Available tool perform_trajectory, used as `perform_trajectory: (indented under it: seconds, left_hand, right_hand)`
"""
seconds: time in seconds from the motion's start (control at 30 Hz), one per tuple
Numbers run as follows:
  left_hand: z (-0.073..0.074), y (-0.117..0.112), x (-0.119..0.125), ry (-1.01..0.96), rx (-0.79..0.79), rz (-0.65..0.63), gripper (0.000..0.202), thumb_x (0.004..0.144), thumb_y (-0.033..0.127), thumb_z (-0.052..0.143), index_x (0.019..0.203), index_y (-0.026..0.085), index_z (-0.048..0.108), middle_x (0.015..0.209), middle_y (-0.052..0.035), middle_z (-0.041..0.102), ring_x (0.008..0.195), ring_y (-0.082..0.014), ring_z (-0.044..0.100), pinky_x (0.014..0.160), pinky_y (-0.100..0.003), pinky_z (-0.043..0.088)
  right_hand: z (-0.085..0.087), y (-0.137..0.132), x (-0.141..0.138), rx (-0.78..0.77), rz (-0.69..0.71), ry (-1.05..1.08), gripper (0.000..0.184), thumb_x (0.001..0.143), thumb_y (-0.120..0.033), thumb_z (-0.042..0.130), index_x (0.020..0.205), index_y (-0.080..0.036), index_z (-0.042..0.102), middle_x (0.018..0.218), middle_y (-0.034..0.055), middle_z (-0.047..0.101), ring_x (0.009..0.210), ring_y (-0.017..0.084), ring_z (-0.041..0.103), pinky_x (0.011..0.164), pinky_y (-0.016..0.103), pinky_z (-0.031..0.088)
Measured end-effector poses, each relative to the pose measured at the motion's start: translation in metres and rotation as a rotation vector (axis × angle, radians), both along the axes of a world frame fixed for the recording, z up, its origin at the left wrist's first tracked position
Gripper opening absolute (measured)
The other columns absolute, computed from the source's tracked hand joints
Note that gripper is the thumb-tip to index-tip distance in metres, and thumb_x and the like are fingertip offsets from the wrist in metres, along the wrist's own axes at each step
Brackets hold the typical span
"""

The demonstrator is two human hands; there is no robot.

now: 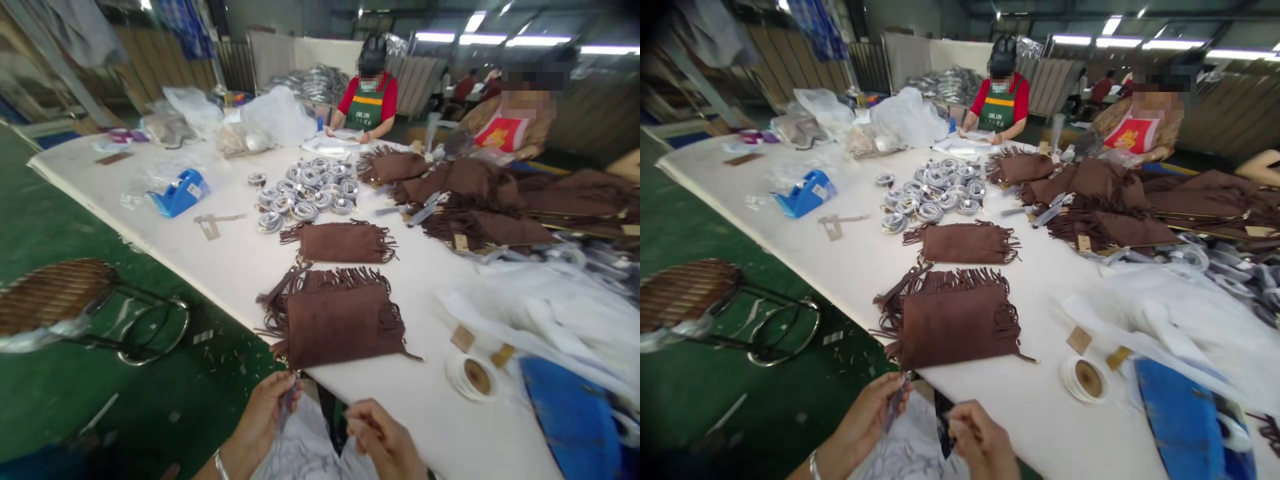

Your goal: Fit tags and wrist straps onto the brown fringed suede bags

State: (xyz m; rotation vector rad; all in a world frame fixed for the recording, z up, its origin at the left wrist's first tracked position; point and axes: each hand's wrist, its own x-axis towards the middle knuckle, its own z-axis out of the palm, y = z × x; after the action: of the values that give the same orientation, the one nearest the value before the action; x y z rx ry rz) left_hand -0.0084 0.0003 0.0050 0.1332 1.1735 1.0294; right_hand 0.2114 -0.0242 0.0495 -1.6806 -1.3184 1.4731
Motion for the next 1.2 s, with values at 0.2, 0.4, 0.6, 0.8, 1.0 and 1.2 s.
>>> perform_trajectory:
  seconds: [0.2,0.4,0.6,0.8,1.0,1.2]
  left_hand:
    - [-0.003,-0.001,0.000,-0.044,0.076,0.038,0.017,0.069,0.022,0.076,0.074,0.013,0.063,0.068,-0.0037,0.061,0.060,-0.0140,0.056,0.054,-0.022,0.044]
    - [-0.005,-0.006,0.002,-0.041,0.173,0.064,0.015,0.076,0.026,0.070,0.075,0.015,0.061,0.070,-0.0019,0.059,0.064,-0.0143,0.053,0.061,-0.023,0.041]
    - [-0.008,-0.011,0.002,0.029,0.216,0.049,0.014,0.082,0.029,0.066,0.079,0.016,0.060,0.075,-0.0025,0.060,0.071,-0.0151,0.052,0.070,-0.025,0.040]
    - [-0.012,-0.007,0.003,0.187,0.232,0.013,0.014,0.078,0.029,0.068,0.076,0.017,0.060,0.071,-0.0009,0.060,0.069,-0.0157,0.051,0.067,-0.025,0.040]
    - [-0.020,-0.005,0.001,0.301,0.277,-0.043,0.013,0.076,0.028,0.066,0.076,0.017,0.060,0.072,-0.0013,0.062,0.072,-0.0180,0.054,0.069,-0.026,0.041]
    - [-0.018,-0.009,-0.003,0.391,0.307,-0.092,0.012,0.081,0.029,0.062,0.079,0.017,0.062,0.077,-0.0017,0.062,0.077,-0.0188,0.055,0.072,-0.026,0.042]
  right_hand:
    - [-0.006,0.045,-0.072,0.095,0.239,0.045,0.017,0.085,-0.024,0.045,0.081,-0.021,0.062,0.070,-0.0028,0.061,0.063,0.012,0.052,0.059,0.020,0.038]
    - [-0.015,0.055,-0.080,0.153,0.338,-0.054,0.018,0.087,-0.021,0.045,0.078,-0.021,0.061,0.072,-0.0031,0.064,0.068,0.013,0.056,0.064,0.020,0.037]
    - [-0.018,0.059,-0.086,0.144,0.361,-0.207,0.017,0.087,-0.021,0.045,0.079,-0.022,0.061,0.074,-0.0016,0.066,0.071,0.015,0.059,0.065,0.021,0.037]
    - [-0.014,0.061,-0.089,0.172,0.396,-0.353,0.017,0.086,-0.018,0.044,0.078,-0.022,0.058,0.073,-0.0016,0.064,0.069,0.015,0.058,0.064,0.023,0.035]
    - [-0.010,0.061,-0.091,0.177,0.423,-0.417,0.018,0.087,-0.017,0.041,0.079,-0.021,0.057,0.075,-0.0012,0.063,0.071,0.015,0.057,0.066,0.023,0.035]
    - [-0.010,0.063,-0.092,0.121,0.403,-0.432,0.018,0.085,-0.015,0.042,0.078,-0.022,0.057,0.074,-0.0019,0.064,0.070,0.015,0.059,0.065,0.023,0.034]
